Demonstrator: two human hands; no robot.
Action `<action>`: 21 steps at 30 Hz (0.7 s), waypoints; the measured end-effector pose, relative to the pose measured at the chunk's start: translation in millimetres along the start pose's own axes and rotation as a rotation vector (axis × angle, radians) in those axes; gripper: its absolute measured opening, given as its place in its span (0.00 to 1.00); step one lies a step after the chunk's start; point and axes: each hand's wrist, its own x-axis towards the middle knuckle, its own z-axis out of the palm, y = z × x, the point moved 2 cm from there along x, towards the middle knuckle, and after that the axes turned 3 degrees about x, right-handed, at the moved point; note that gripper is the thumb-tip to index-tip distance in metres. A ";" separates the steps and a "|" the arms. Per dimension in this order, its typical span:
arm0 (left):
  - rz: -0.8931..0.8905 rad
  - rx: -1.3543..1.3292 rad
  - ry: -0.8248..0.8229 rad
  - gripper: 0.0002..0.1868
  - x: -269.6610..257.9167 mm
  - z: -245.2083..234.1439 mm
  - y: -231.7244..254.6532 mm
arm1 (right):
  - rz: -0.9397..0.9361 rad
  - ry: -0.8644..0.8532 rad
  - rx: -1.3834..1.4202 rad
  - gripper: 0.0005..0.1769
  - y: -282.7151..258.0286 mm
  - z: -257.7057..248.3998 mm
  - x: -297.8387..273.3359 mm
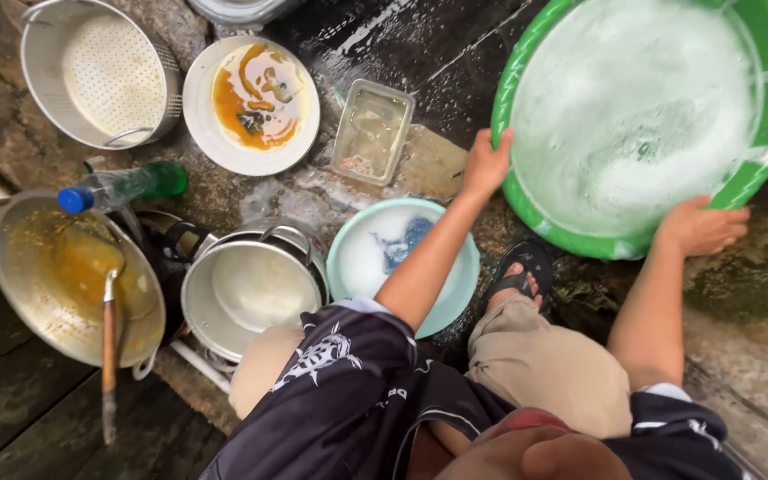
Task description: The recorder is washing various dishes, bowls, and containers in basins of soapy water.
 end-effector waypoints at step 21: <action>0.067 0.119 0.151 0.24 56.7 -107.7 50.1 | -0.141 -0.107 0.229 0.30 -44.7 46.8 -54.3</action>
